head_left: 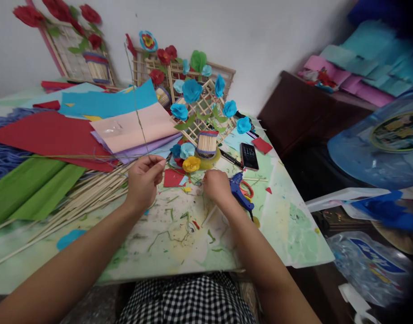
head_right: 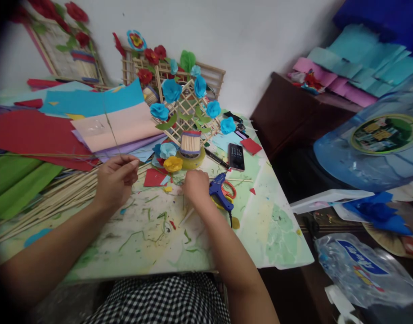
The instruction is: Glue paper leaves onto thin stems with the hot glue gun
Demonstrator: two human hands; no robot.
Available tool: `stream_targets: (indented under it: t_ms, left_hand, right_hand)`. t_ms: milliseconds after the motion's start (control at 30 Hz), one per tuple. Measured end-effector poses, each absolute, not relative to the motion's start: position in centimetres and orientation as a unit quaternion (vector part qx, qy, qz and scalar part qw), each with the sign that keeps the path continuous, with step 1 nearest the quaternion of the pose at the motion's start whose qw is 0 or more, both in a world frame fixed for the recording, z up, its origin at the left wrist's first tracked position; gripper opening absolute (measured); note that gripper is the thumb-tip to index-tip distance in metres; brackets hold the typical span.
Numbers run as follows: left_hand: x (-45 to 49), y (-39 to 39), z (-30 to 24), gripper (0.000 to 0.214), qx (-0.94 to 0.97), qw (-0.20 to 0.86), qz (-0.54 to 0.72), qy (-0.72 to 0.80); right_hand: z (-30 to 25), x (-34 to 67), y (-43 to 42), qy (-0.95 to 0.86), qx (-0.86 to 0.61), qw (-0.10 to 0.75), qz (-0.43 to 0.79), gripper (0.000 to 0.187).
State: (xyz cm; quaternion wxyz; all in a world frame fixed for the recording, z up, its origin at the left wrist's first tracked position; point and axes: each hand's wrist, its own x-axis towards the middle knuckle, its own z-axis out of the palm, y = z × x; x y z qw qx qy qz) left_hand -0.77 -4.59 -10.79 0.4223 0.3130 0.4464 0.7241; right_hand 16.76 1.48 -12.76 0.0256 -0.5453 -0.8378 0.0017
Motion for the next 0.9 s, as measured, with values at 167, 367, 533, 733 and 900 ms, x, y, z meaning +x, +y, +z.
stream_targets:
  t_ms: [167,367,533,733,900]
  left_hand:
    - [-0.6,-4.6,-11.3,0.006,0.324,0.428,0.713,0.452]
    - [-0.5,-4.6,-11.8,0.006,0.32,0.457,0.706,0.436]
    - [-0.3,-4.6,-11.9,0.011,0.321,0.463,0.705,0.432]
    - [-0.2,-4.7,-12.1,0.011,0.329,0.465,0.697,0.436]
    - [0.3,-4.9,-12.6,0.012,0.34,0.48,0.672,0.45]
  right_hand:
    - [-11.9,17.9,1.1,-0.84,-0.541,0.03,0.014,0.022]
    - [-11.4,18.6,-1.8,-0.866,-0.498,0.028,0.047,0.02]
    - [-13.1,17.4,-3.6,-0.859,-0.51,0.025,0.043,0.018]
    - [-13.7,16.7,-4.9,-0.842,-0.507,0.126,0.133,0.016]
    - [-13.5,15.8,-6.3,-0.638,-0.489,0.376,0.462,0.007]
